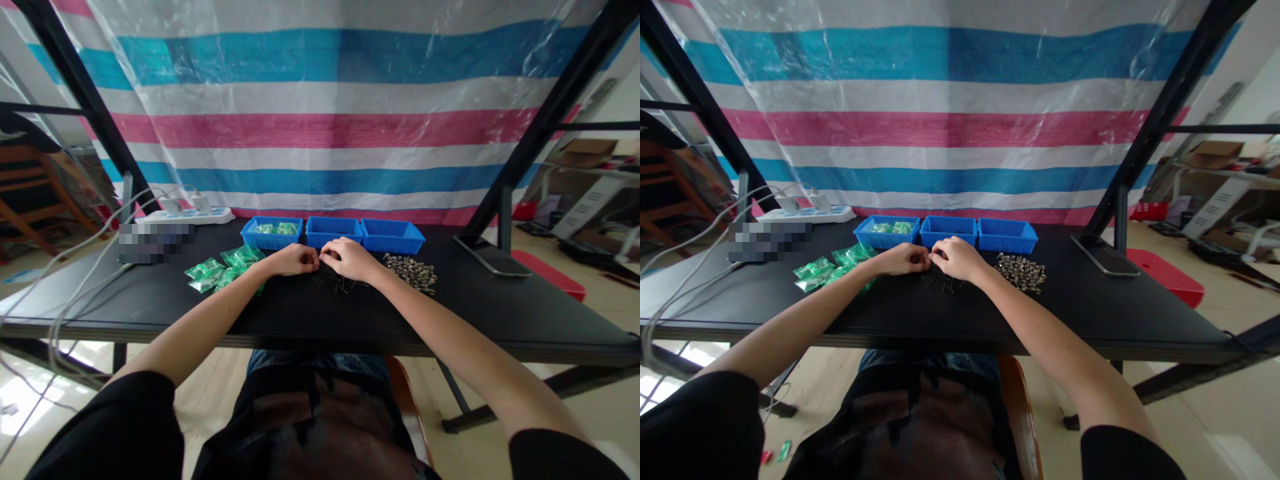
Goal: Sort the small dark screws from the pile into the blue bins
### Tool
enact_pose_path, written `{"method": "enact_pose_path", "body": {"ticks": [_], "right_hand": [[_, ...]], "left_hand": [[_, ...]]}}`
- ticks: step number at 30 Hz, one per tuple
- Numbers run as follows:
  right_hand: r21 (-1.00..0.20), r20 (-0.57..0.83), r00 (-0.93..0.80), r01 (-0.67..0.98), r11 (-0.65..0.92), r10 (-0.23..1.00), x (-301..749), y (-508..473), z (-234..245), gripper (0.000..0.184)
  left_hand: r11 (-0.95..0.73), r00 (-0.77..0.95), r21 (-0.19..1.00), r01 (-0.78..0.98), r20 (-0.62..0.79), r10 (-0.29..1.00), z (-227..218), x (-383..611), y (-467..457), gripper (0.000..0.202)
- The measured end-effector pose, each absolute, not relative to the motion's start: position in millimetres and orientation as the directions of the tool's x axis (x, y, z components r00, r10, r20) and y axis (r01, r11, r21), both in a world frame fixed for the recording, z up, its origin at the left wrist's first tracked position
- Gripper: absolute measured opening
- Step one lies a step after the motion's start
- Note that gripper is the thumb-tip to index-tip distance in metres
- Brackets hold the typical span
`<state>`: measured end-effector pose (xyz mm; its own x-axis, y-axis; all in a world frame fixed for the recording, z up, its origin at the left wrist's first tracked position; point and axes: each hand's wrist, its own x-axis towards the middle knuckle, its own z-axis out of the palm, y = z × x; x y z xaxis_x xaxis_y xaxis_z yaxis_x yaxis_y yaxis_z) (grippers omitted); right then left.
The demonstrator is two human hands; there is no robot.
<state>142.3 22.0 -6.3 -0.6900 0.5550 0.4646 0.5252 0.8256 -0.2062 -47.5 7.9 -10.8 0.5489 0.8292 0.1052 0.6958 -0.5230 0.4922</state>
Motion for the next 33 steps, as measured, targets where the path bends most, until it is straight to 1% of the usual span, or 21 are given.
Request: {"method": "enact_pose_path", "body": {"ticks": [8, 13, 19, 24, 29, 33], "right_hand": [[-0.208, 0.468, -0.688, 0.524, 0.826, 0.555, 143.0, 21.8, -5.7, 0.013], [-0.203, 0.461, -0.693, 0.525, 0.826, 0.554, 142.5, 22.3, -5.8, 0.012], [-0.185, 0.481, -0.682, 0.535, 0.824, 0.551, 142.1, 24.4, -7.3, 0.008], [-0.167, 0.514, -0.653, 0.560, 0.811, 0.557, 142.8, 23.9, -5.7, 0.009], [-0.174, 0.553, -0.598, 0.599, 0.782, 0.581, 143.2, 21.0, -2.6, 0.012], [-0.181, 0.583, -0.572, 0.601, 0.779, 0.577, 142.7, 18.5, -1.2, 0.014]], "left_hand": [[-0.500, 0.495, 0.531, 0.684, 0.166, 0.853, -8.9, -46.9, 7.4, 0.017], [-0.516, 0.439, 0.577, 0.633, 0.282, 0.853, -7.7, -50.2, 10.4, 0.016], [-0.549, 0.376, 0.596, 0.586, 0.400, 0.836, -8.2, -50.9, 13.2, 0.016], [-0.570, 0.359, 0.598, 0.564, 0.445, 0.821, -8.2, -47.8, 11.2, 0.016], [-0.576, 0.337, 0.593, 0.563, 0.472, 0.815, -7.3, -45.8, 8.2, 0.017], [-0.570, 0.303, 0.596, 0.565, 0.494, 0.815, -6.5, -44.6, 6.7, 0.020]]}}
